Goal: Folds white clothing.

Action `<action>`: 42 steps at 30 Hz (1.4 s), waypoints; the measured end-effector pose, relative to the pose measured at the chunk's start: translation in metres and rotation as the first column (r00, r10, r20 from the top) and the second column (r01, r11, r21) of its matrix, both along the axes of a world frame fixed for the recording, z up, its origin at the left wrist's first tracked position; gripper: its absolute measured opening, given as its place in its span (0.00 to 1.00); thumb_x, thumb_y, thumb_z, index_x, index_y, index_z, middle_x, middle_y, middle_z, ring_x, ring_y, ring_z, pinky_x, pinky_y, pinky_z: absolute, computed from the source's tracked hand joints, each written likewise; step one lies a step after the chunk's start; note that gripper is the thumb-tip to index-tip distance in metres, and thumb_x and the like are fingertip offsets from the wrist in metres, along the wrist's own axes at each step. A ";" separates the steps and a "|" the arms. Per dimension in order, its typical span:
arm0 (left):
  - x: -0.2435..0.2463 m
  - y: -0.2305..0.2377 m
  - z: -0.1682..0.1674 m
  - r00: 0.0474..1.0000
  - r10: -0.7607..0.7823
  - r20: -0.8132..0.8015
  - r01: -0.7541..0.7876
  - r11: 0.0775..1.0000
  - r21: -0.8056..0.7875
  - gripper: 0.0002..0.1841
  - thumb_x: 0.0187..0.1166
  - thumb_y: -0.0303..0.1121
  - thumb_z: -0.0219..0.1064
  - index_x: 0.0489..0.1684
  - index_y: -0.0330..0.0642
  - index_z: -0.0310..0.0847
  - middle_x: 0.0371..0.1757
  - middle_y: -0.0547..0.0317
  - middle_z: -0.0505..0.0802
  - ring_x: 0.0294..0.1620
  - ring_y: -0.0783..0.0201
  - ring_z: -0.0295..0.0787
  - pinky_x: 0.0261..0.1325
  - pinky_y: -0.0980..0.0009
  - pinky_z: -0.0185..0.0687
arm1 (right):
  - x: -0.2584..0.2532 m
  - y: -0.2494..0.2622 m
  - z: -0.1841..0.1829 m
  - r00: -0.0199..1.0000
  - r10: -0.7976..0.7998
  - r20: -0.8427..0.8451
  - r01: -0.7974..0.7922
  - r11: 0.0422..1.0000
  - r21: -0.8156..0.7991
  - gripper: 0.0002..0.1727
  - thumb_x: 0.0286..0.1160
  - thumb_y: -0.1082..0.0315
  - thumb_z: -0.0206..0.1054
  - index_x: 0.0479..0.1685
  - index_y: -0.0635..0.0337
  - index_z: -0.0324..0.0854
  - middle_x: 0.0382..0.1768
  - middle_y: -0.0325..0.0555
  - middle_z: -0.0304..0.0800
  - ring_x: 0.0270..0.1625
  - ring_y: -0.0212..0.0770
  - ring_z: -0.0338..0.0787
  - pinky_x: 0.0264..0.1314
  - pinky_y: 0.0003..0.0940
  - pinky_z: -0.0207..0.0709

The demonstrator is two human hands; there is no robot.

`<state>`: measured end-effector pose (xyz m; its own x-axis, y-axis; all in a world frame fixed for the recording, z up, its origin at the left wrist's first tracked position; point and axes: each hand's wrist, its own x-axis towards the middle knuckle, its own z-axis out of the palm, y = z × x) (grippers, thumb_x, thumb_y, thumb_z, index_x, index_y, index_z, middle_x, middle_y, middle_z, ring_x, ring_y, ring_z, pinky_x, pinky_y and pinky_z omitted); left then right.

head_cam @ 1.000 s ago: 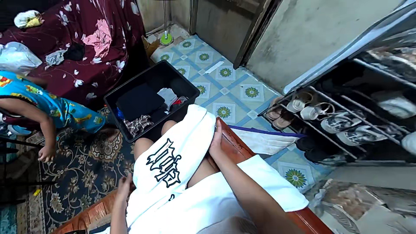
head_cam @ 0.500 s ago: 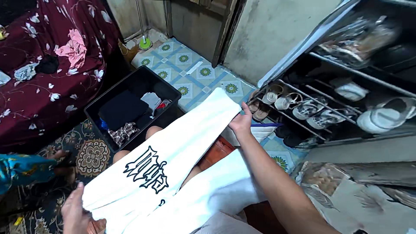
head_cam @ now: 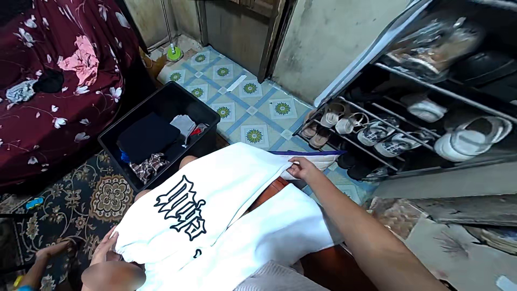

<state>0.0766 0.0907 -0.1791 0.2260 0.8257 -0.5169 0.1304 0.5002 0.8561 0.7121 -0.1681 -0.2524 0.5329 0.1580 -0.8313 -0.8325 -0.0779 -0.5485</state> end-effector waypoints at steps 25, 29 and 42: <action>0.051 -0.093 0.061 0.788 -0.146 -0.597 0.554 0.592 0.586 0.24 0.82 0.37 0.63 0.66 0.22 0.75 0.56 0.34 0.89 0.56 0.52 0.88 0.60 0.57 0.85 | -0.065 -0.058 0.074 0.002 0.888 0.460 -0.873 0.226 -0.432 0.50 0.72 0.52 0.77 0.94 0.55 0.54 0.81 0.62 0.74 0.81 0.55 0.77 0.84 0.55 0.66; 0.084 -0.153 0.079 0.457 -0.472 -0.754 0.883 0.339 0.324 0.37 0.74 0.59 0.70 0.74 0.37 0.79 0.65 0.42 0.89 0.64 0.43 0.87 0.63 0.43 0.84 | -0.079 -0.085 0.089 -0.301 0.864 0.405 -0.688 0.097 -0.719 0.45 0.51 0.60 0.90 0.76 0.59 0.77 0.72 0.62 0.79 0.74 0.63 0.80 0.75 0.66 0.72; 0.048 -0.211 0.064 0.500 -0.446 -0.742 0.865 0.214 0.454 0.06 0.72 0.36 0.66 0.39 0.49 0.87 0.54 0.56 0.93 0.63 0.48 0.87 0.64 0.42 0.80 | -0.085 -0.161 0.174 -0.120 0.767 0.630 -0.853 0.245 -0.461 0.08 0.53 0.76 0.69 0.24 0.52 0.77 0.23 0.32 0.82 0.31 0.29 0.84 0.38 0.28 0.78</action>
